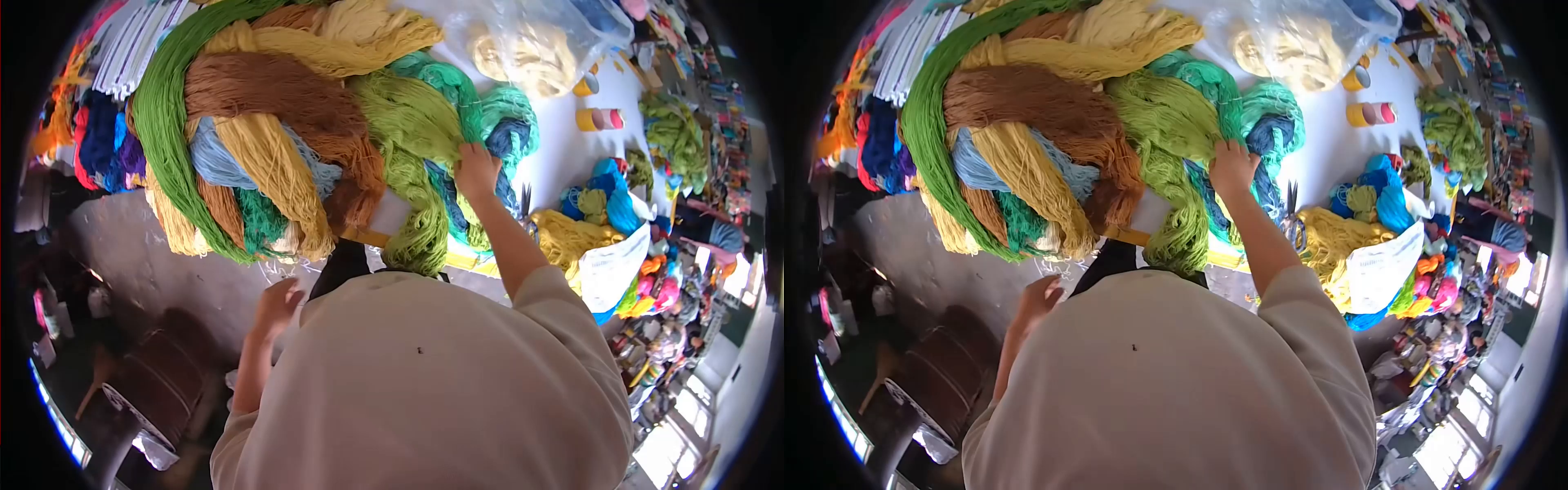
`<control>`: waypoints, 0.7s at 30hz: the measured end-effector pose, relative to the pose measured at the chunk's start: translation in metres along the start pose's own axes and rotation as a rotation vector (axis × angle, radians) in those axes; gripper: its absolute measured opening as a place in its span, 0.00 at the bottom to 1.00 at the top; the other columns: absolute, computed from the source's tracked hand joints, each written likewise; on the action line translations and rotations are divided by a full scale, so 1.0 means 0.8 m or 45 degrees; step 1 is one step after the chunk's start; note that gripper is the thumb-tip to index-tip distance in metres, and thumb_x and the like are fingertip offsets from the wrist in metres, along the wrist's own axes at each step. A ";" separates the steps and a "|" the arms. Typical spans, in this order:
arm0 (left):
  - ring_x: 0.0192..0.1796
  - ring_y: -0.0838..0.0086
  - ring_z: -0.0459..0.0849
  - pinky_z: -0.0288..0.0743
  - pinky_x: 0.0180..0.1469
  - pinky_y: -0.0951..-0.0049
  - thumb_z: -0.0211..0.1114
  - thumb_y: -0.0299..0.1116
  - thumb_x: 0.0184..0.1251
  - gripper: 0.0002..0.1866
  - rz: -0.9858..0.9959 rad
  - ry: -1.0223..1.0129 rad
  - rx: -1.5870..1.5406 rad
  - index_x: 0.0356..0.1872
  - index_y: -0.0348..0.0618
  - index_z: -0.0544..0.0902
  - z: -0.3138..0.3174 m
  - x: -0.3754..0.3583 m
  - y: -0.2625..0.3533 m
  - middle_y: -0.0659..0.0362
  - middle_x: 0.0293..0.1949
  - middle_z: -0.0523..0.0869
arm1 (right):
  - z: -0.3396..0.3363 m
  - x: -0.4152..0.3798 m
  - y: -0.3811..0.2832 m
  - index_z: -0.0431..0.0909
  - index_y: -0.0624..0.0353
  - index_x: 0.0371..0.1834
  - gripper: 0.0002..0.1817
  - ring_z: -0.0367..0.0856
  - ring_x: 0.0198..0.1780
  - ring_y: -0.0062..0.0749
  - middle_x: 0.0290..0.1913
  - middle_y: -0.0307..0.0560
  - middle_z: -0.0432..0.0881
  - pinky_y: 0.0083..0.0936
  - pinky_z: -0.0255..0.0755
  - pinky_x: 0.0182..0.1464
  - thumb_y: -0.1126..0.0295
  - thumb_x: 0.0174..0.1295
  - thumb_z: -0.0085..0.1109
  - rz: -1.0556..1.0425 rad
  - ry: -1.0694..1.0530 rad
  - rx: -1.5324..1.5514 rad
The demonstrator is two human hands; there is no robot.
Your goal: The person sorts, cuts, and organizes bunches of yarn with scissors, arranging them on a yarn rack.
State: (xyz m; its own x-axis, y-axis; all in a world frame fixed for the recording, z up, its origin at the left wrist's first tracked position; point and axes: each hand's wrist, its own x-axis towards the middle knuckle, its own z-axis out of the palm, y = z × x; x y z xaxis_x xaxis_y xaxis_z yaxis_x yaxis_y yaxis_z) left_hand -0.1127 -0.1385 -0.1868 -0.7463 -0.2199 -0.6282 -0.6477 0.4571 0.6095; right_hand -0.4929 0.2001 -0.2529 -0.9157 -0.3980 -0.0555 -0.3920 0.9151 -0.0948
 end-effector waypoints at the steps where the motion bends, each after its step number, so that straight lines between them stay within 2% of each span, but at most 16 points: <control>1: 0.52 0.57 0.87 0.80 0.54 0.64 0.68 0.35 0.67 0.18 0.096 0.034 -0.029 0.54 0.36 0.82 0.013 0.014 0.039 0.45 0.49 0.87 | -0.012 -0.005 0.005 0.76 0.52 0.51 0.17 0.77 0.55 0.45 0.51 0.45 0.78 0.52 0.65 0.53 0.67 0.57 0.60 -0.018 0.089 0.073; 3: 0.52 0.56 0.87 0.79 0.54 0.64 0.65 0.31 0.69 0.16 0.381 0.000 -0.148 0.54 0.37 0.82 0.054 0.067 0.081 0.48 0.48 0.88 | -0.053 -0.022 0.004 0.76 0.52 0.54 0.18 0.81 0.50 0.51 0.54 0.48 0.79 0.49 0.70 0.53 0.72 0.59 0.57 -0.022 0.259 0.247; 4: 0.52 0.54 0.86 0.78 0.56 0.64 0.64 0.30 0.70 0.15 0.407 -0.118 -0.327 0.54 0.37 0.82 0.071 0.090 0.120 0.48 0.49 0.87 | -0.072 -0.036 -0.002 0.76 0.53 0.53 0.18 0.82 0.46 0.52 0.54 0.50 0.80 0.48 0.73 0.49 0.73 0.59 0.56 0.012 0.217 0.423; 5: 0.51 0.68 0.86 0.79 0.55 0.70 0.63 0.30 0.72 0.16 0.749 -0.122 -0.224 0.58 0.37 0.80 0.098 0.127 0.131 0.52 0.48 0.86 | -0.092 -0.051 -0.010 0.75 0.53 0.53 0.18 0.82 0.43 0.54 0.53 0.51 0.81 0.46 0.75 0.45 0.74 0.59 0.56 0.043 0.177 0.599; 6: 0.53 0.71 0.84 0.77 0.57 0.71 0.62 0.29 0.72 0.16 0.727 -0.216 -0.145 0.58 0.37 0.80 0.127 0.162 0.153 0.54 0.50 0.85 | -0.109 -0.068 -0.018 0.74 0.55 0.54 0.18 0.83 0.39 0.55 0.51 0.54 0.81 0.44 0.77 0.39 0.76 0.58 0.56 -0.134 0.280 0.614; 8: 0.54 0.71 0.82 0.75 0.58 0.71 0.62 0.28 0.72 0.15 0.619 -0.455 -0.521 0.57 0.38 0.80 0.188 0.224 0.185 0.56 0.53 0.84 | -0.146 -0.107 -0.042 0.74 0.57 0.53 0.20 0.83 0.40 0.55 0.50 0.55 0.82 0.43 0.77 0.40 0.77 0.55 0.59 -0.321 0.302 0.719; 9: 0.54 0.72 0.82 0.75 0.58 0.72 0.62 0.30 0.73 0.14 0.818 -0.389 -0.530 0.56 0.38 0.80 0.212 0.247 0.193 0.57 0.53 0.83 | -0.167 -0.129 -0.053 0.74 0.58 0.53 0.22 0.83 0.42 0.55 0.49 0.54 0.82 0.41 0.79 0.42 0.79 0.51 0.62 -0.380 0.224 0.775; 10: 0.53 0.72 0.82 0.75 0.57 0.73 0.62 0.31 0.74 0.14 1.020 -0.328 -0.538 0.56 0.39 0.80 0.230 0.265 0.205 0.58 0.53 0.83 | -0.169 -0.147 -0.054 0.75 0.58 0.53 0.25 0.83 0.43 0.56 0.49 0.52 0.83 0.39 0.80 0.44 0.78 0.49 0.65 -0.574 0.332 0.857; 11: 0.51 0.72 0.83 0.75 0.57 0.75 0.62 0.34 0.75 0.14 0.560 -0.712 -1.196 0.55 0.40 0.80 0.228 0.269 0.241 0.58 0.50 0.85 | -0.171 -0.166 -0.050 0.74 0.58 0.54 0.25 0.83 0.45 0.54 0.50 0.51 0.82 0.39 0.80 0.46 0.77 0.50 0.66 -0.627 0.203 0.900; 12: 0.51 0.72 0.84 0.76 0.56 0.74 0.61 0.35 0.75 0.13 0.579 -0.622 -1.155 0.55 0.41 0.80 0.205 0.243 0.287 0.57 0.49 0.86 | -0.174 -0.188 -0.042 0.73 0.57 0.55 0.26 0.83 0.47 0.52 0.51 0.50 0.82 0.38 0.80 0.47 0.75 0.50 0.67 -0.657 0.082 0.935; 13: 0.50 0.71 0.85 0.77 0.55 0.73 0.61 0.35 0.75 0.12 0.615 -0.563 -1.113 0.54 0.42 0.80 0.189 0.222 0.326 0.57 0.47 0.86 | -0.173 -0.209 -0.039 0.73 0.57 0.56 0.26 0.82 0.49 0.53 0.52 0.51 0.81 0.39 0.79 0.50 0.73 0.52 0.67 -0.498 0.047 0.978; 15: 0.50 0.69 0.86 0.79 0.53 0.70 0.59 0.34 0.76 0.10 0.065 -0.780 -1.421 0.52 0.43 0.82 0.185 0.246 0.346 0.57 0.48 0.87 | -0.152 -0.245 -0.025 0.73 0.56 0.58 0.26 0.80 0.53 0.53 0.55 0.52 0.79 0.44 0.75 0.55 0.65 0.56 0.68 -0.113 -0.108 1.098; 16: 0.50 0.68 0.86 0.81 0.51 0.69 0.58 0.33 0.76 0.09 0.013 -1.122 -1.710 0.50 0.43 0.82 0.184 0.280 0.326 0.57 0.49 0.87 | -0.138 -0.259 -0.015 0.74 0.56 0.54 0.22 0.80 0.50 0.52 0.48 0.51 0.79 0.42 0.76 0.51 0.68 0.56 0.69 -0.013 -0.181 1.112; 18: 0.49 0.69 0.86 0.80 0.52 0.67 0.55 0.33 0.78 0.10 0.213 -1.319 -1.747 0.51 0.43 0.81 0.161 0.257 0.384 0.58 0.47 0.87 | -0.167 -0.254 0.005 0.79 0.56 0.47 0.14 0.81 0.52 0.50 0.49 0.52 0.82 0.41 0.75 0.50 0.64 0.61 0.65 -0.236 -0.848 1.339; 20: 0.46 0.70 0.85 0.78 0.52 0.65 0.53 0.33 0.79 0.11 0.019 -1.106 -1.946 0.53 0.43 0.79 0.156 0.197 0.467 0.58 0.44 0.86 | -0.118 -0.231 -0.029 0.80 0.57 0.48 0.15 0.81 0.54 0.46 0.53 0.52 0.82 0.40 0.74 0.50 0.62 0.61 0.65 -0.690 -0.954 1.140; 21: 0.46 0.72 0.84 0.77 0.52 0.66 0.52 0.33 0.80 0.10 0.119 -1.223 -1.849 0.53 0.43 0.79 0.153 0.172 0.501 0.58 0.46 0.85 | -0.154 -0.214 -0.040 0.80 0.57 0.47 0.15 0.81 0.52 0.44 0.51 0.50 0.82 0.39 0.74 0.50 0.62 0.62 0.64 -0.590 -0.094 1.230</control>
State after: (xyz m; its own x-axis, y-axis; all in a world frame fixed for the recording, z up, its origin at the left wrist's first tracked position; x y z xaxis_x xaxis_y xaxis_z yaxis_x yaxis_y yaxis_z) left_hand -0.4560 0.1198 -0.0879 -0.7859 0.5516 -0.2795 -0.6117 -0.7596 0.2207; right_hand -0.3348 0.2472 -0.1178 -0.6754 -0.7258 0.1308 -0.4339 0.2477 -0.8662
